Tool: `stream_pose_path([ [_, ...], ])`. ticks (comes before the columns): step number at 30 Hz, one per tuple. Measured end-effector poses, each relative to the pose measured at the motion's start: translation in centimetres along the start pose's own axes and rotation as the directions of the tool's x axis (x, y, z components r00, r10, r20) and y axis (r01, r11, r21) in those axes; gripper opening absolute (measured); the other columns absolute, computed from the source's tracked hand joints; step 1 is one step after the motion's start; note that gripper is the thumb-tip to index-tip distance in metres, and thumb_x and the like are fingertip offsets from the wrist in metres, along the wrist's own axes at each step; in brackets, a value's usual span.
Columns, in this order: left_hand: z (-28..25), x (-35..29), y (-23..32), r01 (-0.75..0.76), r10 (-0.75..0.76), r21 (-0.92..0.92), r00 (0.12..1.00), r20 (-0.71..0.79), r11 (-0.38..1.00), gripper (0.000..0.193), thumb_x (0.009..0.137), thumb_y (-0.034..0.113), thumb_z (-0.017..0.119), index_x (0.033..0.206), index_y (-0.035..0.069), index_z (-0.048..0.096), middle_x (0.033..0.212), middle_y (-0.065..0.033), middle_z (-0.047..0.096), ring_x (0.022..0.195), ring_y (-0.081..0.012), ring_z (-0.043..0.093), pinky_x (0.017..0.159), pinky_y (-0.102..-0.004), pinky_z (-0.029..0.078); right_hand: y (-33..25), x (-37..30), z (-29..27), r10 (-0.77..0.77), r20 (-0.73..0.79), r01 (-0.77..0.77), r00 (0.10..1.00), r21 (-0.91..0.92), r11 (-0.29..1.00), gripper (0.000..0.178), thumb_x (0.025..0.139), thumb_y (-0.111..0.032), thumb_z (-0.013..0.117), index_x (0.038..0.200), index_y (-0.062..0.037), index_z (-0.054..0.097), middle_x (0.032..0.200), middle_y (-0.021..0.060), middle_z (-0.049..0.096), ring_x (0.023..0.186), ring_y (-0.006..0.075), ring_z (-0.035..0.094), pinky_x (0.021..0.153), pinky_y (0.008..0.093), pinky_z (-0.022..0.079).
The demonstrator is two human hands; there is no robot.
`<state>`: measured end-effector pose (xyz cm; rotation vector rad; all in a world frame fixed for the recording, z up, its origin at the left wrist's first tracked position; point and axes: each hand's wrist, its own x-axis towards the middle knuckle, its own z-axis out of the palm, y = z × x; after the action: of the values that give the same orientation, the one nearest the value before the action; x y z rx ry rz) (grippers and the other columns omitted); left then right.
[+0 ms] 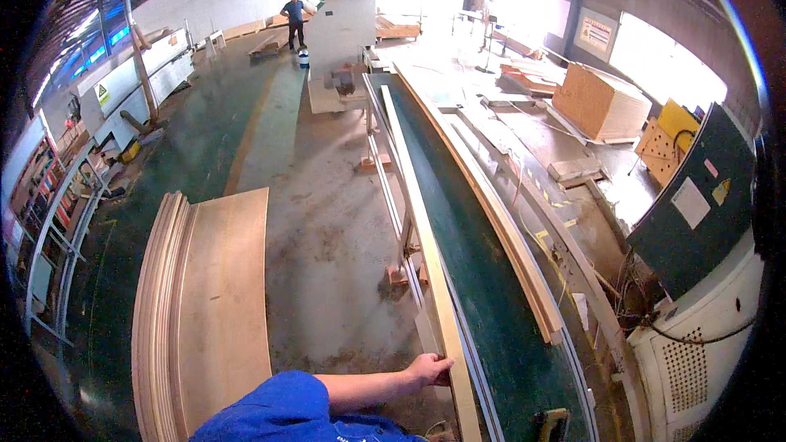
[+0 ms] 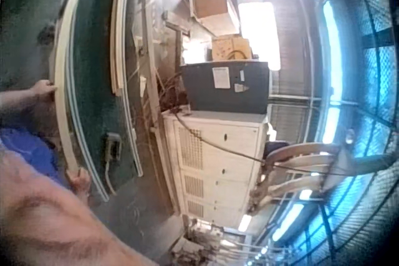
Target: The person assembles wooden frames by aligning long planks on a jig, securing them with a pneumatic nail gun, and smoothing edges with a wrench. The person moves between workstations to retrieve materials and tools, then returns to continue assembly.
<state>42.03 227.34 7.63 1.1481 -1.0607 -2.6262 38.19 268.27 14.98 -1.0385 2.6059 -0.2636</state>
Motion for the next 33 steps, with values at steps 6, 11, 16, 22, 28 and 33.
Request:
stream_pose_path([
  [6, -0.3, -3.4, 1.0, 0.028, -0.024, -0.07, 0.997, 0.069, 0.997, 0.041, 0.099, 0.028, 0.067, 0.119, -0.007, 0.058, 0.108, -0.0173, 0.071, 0.093, -0.0298, 0.074, 0.085, -0.0459, 0.062, -4.0, 3.5, -1.2, -0.1, -0.114, 0.107, 0.988, 0.055, 0.993, 0.045, 0.079, -0.045, 0.078, 0.105, -0.0097, 0.067, 0.103, 0.0189, 0.064, 0.087, 0.0396, 0.064, 0.072, 0.0528, 0.053],
  [11, -3.9, -4.8, 2.1, -0.074, 0.074, 0.002, 0.993, -0.094, 0.997, 0.036, 0.101, 0.026, 0.064, 0.121, -0.004, 0.06, 0.109, -0.0155, 0.072, 0.095, -0.028, 0.073, 0.087, -0.0453, 0.061, -6.4, 7.7, -1.8, -0.26, -0.18, 0.278, 0.949, 0.084, 0.957, 0.045, 0.076, -0.044, 0.08, 0.102, -0.0092, 0.066, 0.099, 0.0179, 0.063, 0.084, 0.0391, 0.063, 0.07, 0.0522, 0.052],
  [16, -7.3, -10.2, 7.6, -0.157, 0.192, 0.161, 0.954, -0.231, 0.974, 0.033, 0.1, 0.026, 0.065, 0.117, -0.002, 0.063, 0.105, -0.0127, 0.072, 0.086, -0.0237, 0.072, 0.077, -0.0401, 0.061, -9.8, 12.0, -1.9, -0.386, -0.213, 0.412, 0.897, 0.091, 0.907, 0.045, 0.074, -0.042, 0.082, 0.098, -0.0088, 0.065, 0.095, 0.0169, 0.062, 0.082, 0.0386, 0.062, 0.069, 0.0516, 0.052],
  [22, -17.3, -11.4, 12.3, -0.349, 0.332, -0.017, 0.904, -0.27, 0.937, 0.033, 0.099, 0.027, 0.064, 0.116, -0.002, 0.064, 0.102, -0.0116, 0.073, 0.085, -0.0222, 0.072, 0.079, -0.0372, 0.059, -18.1, 18.9, -1.3, -0.544, -0.208, 0.566, 0.813, 0.063, 0.822, 0.045, 0.071, -0.041, 0.084, 0.094, -0.0082, 0.064, 0.09, 0.0157, 0.061, 0.078, 0.038, 0.061, 0.068, 0.0508, 0.052],
  [28, -30.6, -12.7, 22.3, -0.484, 0.438, -0.038, 0.821, -0.365, 0.874, 0.029, 0.099, 0.022, 0.063, 0.116, -0.003, 0.064, 0.103, -0.0124, 0.071, 0.086, -0.023, 0.071, 0.074, -0.0374, 0.058, -30.6, 28.0, 1.1, -0.616, -0.256, 0.647, 0.745, 0.054, 0.761, 0.045, 0.068, -0.039, 0.086, 0.09, -0.0077, 0.062, 0.085, 0.0145, 0.06, 0.075, 0.0374, 0.06, 0.066, 0.0501, 0.052],
  [33, -41.1, -14.5, 32.2, -0.48, 0.385, -0.106, 0.8, -0.46, 0.871, 0.027, 0.099, 0.021, 0.062, 0.114, -0.002, 0.063, 0.103, -0.014, 0.071, 0.086, -0.0238, 0.072, 0.077, -0.0374, 0.059, -45.4, 37.3, -0.1, -0.663, -0.314, 0.698, 0.679, -0.001, 0.716, 0.044, 0.067, -0.037, 0.088, 0.086, -0.0074, 0.062, 0.08, 0.0141, 0.058, 0.073, 0.0377, 0.059, 0.067, 0.0502, 0.051],
])
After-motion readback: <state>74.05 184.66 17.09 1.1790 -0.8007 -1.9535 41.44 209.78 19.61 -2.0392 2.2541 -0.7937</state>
